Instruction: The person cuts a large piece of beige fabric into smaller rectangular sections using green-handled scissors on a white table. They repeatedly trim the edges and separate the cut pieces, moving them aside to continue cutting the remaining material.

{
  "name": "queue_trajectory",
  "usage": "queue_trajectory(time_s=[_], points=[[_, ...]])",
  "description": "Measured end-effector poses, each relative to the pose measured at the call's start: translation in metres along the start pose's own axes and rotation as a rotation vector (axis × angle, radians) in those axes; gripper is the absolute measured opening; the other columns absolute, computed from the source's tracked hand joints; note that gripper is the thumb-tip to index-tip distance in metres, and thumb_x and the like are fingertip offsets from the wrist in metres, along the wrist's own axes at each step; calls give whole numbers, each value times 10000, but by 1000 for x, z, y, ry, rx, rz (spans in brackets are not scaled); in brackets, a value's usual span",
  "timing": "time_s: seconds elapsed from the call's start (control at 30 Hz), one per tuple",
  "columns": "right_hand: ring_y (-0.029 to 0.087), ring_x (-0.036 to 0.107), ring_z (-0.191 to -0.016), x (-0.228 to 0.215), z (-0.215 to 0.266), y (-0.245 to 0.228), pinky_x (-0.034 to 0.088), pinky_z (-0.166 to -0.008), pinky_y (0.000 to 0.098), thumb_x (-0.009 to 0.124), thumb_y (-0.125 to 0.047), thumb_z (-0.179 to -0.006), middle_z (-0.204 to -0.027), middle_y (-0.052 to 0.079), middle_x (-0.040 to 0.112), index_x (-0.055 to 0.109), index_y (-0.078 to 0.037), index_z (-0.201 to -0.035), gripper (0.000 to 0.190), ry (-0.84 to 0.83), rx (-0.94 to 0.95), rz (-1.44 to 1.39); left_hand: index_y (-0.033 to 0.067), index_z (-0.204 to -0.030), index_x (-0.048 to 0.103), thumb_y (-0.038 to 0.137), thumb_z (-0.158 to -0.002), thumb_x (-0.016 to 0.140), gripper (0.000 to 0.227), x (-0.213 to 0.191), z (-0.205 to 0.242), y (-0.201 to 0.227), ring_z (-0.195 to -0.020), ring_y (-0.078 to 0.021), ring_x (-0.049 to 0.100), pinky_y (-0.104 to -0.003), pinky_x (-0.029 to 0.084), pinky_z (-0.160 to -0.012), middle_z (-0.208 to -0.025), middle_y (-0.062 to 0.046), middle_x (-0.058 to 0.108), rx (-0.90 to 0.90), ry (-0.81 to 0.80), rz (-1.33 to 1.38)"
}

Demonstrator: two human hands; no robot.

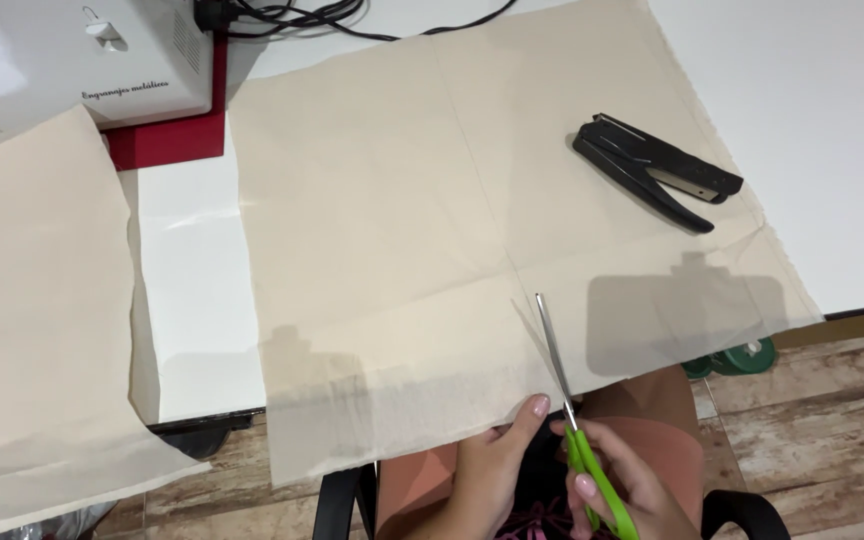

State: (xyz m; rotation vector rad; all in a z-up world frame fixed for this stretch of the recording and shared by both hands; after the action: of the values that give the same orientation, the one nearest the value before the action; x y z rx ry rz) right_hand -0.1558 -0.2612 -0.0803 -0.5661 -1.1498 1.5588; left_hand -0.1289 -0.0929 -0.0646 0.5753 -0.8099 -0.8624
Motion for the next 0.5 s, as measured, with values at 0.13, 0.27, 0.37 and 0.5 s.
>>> queue_trajectory(time_s=[0.13, 0.27, 0.37, 0.5], points=[[245, 689, -547, 3, -8, -14, 561, -593, 315, 675, -256, -917, -710, 134, 638, 503, -61, -1479, 619, -33, -82, 34, 39, -1154, 800, 130, -826, 801, 341, -3, -2, -4, -1103, -190, 747, -304, 562, -1029, -1172, -100, 831, -3, 9, 6], [286, 639, -581, 8, -6, -16, 574, -620, 401, 690, -249, -881, -763, 158, 608, 549, -88, -1457, 614, 45, 89, -67, 35, -1153, 798, 122, -842, 790, 323, -5, -5, -7, -1117, -188, 739, -307, 554, -1045, -1162, -100, 828, 0, -15, 0], [266, 589, -510, 7, -5, -13, 480, -538, 347, 680, -221, -886, -639, 177, 582, 590, -102, -1461, 594, 93, 147, -114, 32, -1124, 801, 122, -858, 778, 281, -5, -8, -10, -1101, -198, 741, -323, 558, -1037, -1147, -99, 826, 58, -55, 21], [228, 535, -461, 3, -6, -2, 462, -466, 325, 680, -210, -893, -628, 139, 524, 600, -123, -1445, 564, 102, 170, -116, 27, -1112, 798, 111, -852, 787, 274, -6, -7, -11, -1094, -195, 739, -323, 562, -1034, -1141, -101, 822, 76, -58, 37]])
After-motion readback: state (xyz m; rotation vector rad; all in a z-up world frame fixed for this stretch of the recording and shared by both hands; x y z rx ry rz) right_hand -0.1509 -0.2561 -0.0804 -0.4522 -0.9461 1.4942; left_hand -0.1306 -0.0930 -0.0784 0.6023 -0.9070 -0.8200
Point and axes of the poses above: each hand's wrist, its own z-axis away from the middle knuckle, its own x-axis out of the palm, y = z × x, the point moved 4 cm from there along -z, towards the middle knuckle
